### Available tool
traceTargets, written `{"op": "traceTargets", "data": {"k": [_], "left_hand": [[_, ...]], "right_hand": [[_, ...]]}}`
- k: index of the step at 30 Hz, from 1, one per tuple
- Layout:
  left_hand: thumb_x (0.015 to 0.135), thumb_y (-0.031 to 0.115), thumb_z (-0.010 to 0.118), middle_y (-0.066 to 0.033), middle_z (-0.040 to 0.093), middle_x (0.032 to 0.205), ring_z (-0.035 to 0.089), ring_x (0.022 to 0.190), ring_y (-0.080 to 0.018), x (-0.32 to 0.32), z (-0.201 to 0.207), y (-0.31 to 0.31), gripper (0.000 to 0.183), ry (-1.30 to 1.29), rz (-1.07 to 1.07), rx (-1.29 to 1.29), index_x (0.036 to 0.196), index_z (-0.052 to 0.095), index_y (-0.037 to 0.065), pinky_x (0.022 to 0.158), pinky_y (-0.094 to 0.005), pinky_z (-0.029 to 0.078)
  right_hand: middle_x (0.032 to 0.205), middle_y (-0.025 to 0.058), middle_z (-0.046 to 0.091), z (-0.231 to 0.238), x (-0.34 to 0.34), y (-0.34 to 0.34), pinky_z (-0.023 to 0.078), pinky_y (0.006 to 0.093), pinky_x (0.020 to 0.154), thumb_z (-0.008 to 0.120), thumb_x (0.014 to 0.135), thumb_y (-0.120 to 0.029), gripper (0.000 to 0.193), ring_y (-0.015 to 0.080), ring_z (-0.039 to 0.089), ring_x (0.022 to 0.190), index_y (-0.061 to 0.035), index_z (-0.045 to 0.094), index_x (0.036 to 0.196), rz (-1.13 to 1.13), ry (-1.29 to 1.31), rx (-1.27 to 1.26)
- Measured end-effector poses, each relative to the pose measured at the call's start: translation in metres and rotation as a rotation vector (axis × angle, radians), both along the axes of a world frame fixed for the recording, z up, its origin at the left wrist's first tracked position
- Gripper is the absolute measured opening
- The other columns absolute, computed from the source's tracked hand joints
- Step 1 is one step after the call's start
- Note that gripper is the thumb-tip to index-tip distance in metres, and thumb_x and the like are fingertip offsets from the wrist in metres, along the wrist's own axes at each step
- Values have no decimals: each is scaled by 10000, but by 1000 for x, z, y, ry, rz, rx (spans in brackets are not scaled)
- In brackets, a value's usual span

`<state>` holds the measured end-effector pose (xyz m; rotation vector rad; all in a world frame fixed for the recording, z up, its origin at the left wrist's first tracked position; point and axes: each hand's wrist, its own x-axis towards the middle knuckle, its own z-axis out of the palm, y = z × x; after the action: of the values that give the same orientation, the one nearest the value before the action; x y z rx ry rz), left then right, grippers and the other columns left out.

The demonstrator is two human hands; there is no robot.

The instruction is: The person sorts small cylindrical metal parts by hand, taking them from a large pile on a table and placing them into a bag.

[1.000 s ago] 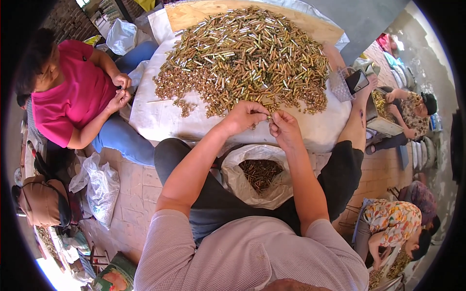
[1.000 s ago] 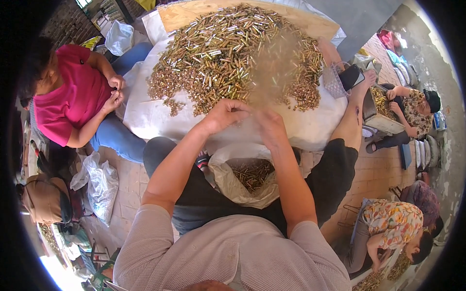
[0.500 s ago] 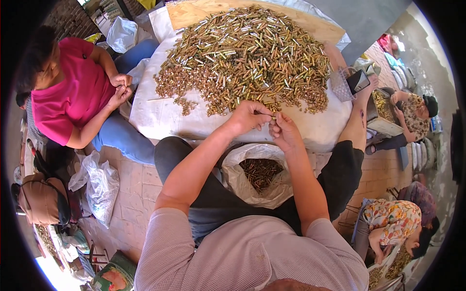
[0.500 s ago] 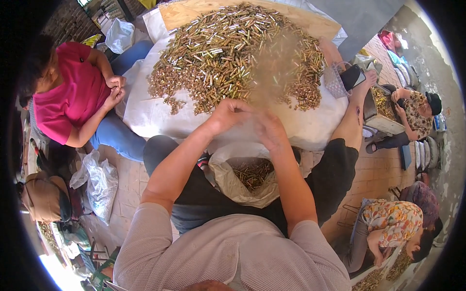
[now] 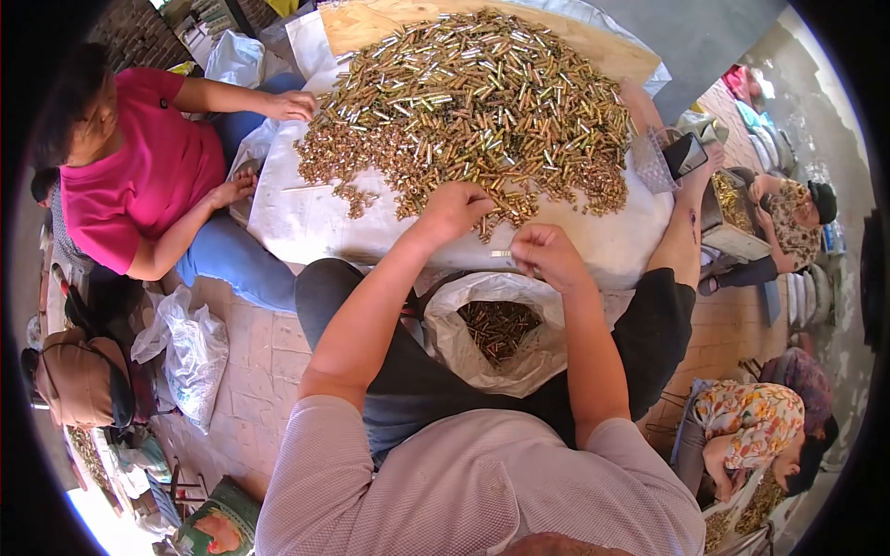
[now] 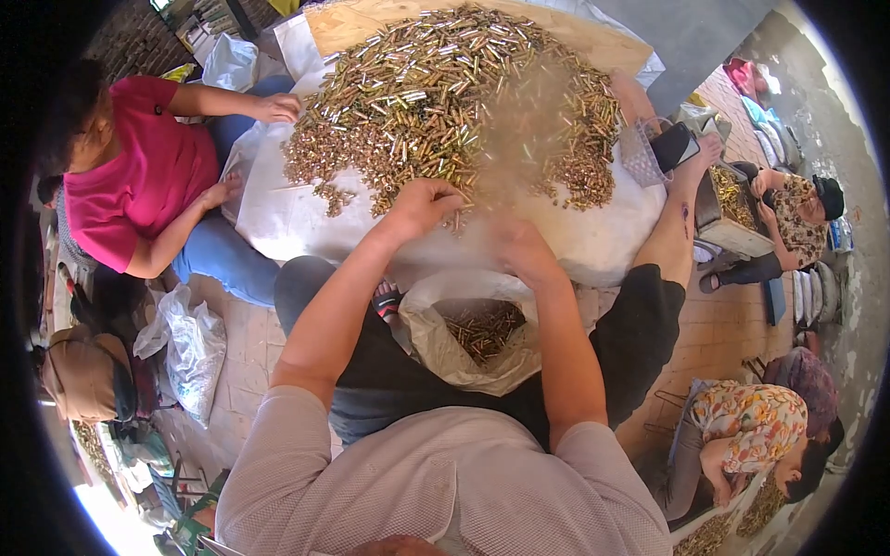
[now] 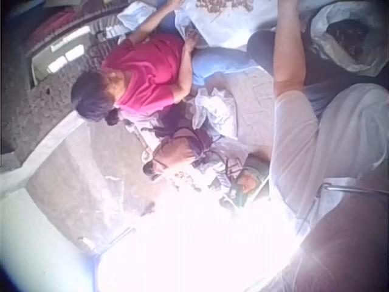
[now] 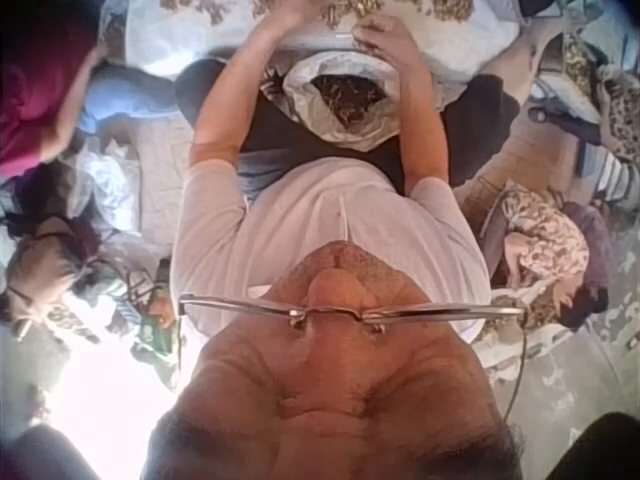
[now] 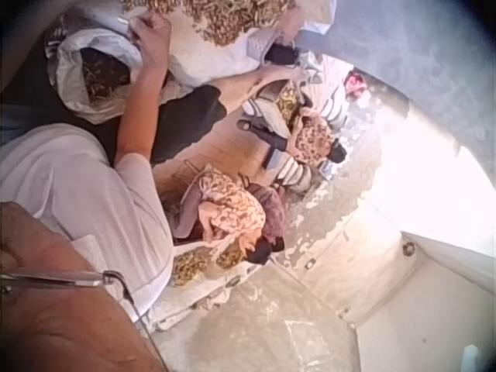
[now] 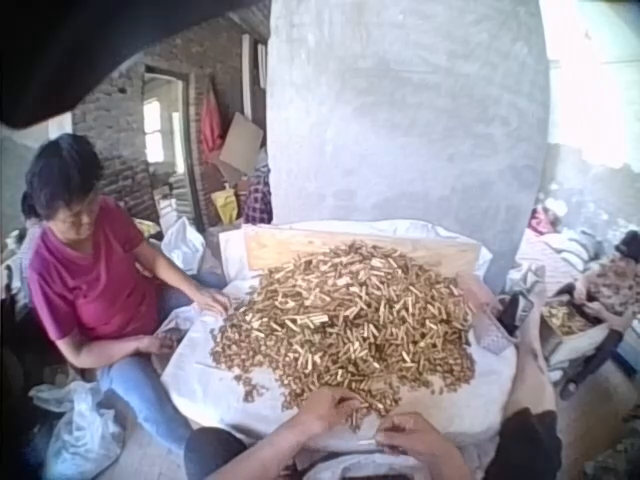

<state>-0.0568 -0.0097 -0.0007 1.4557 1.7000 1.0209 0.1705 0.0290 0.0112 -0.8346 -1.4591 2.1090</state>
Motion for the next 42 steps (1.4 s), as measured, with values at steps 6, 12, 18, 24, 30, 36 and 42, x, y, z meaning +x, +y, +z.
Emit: {"op": "traceTargets", "data": {"k": [6, 12, 18, 24, 30, 36, 42], "left_hand": [[827, 254, 694, -194, 706, 875, 689, 853, -357, 18, 2, -2, 218, 444, -31, -206, 889, 733, 49, 775, -447, 545], [775, 248, 711, -180, 705, 851, 677, 847, -359, 27, -1, 1, 204, 488, 46, -280, 846, 743, 59, 791, -443, 533], [740, 215, 715, -185, 709, 873, 682, 869, -353, 28, -1, 4, 206, 417, 45, -291, 876, 756, 66, 812, -426, 537], [719, 213, 716, -197, 711, 916, 685, 894, -345, 23, -5, 0, 233, 403, 36, -287, 896, 761, 68, 831, -415, 537], [791, 156, 683, -192, 706, 946, 674, 921, -360, 30, -7, 5, 169, 406, 29, -263, 907, 734, 45, 832, -444, 535], [822, 107, 665, -130, 711, 870, 667, 768, -211, 21, 2, -2, 170, 35, -95, 12, 951, 689, -1, 715, -345, 529], [902, 83, 626, -23, 687, 943, 608, 779, -91, 25, 18, -6, 147, -413, -197, -165, 1036, 659, 32, 639, -255, 509]], "right_hand": [[698, 25, 609, -24, -5, 3, 432, 249, 528, 684, 889, -106, 90, 93, 548, 589, -18, 668, 904, 164, -280, 609], [827, 125, 635, -43, -29, -3, 498, 365, 672, 665, 831, -27, 133, 277, 618, 736, -23, 675, 964, -47, -390, 1167], [859, 167, 625, -43, -35, -6, 505, 408, 721, 648, 809, -9, 126, 366, 615, 796, -16, 662, 934, -73, -561, 1218], [775, 120, 633, -19, -31, -3, 511, 368, 630, 656, 849, -33, 68, 249, 640, 709, -5, 646, 910, 16, -663, 1212], [766, 22, 640, -39, -9, 15, 467, 267, 524, 646, 914, -79, 83, 97, 578, 634, -6, 649, 953, -241, -171, 439], [812, 10, 621, -29, -2, 15, 420, 230, 527, 647, 937, -103, 96, 92, 543, 652, -32, 660, 999, -305, 112, -1], [809, 25, 620, -24, -2, 13, 414, 232, 522, 658, 942, -140, 118, 108, 545, 647, -48, 640, 1013, -327, 209, -139]]}}
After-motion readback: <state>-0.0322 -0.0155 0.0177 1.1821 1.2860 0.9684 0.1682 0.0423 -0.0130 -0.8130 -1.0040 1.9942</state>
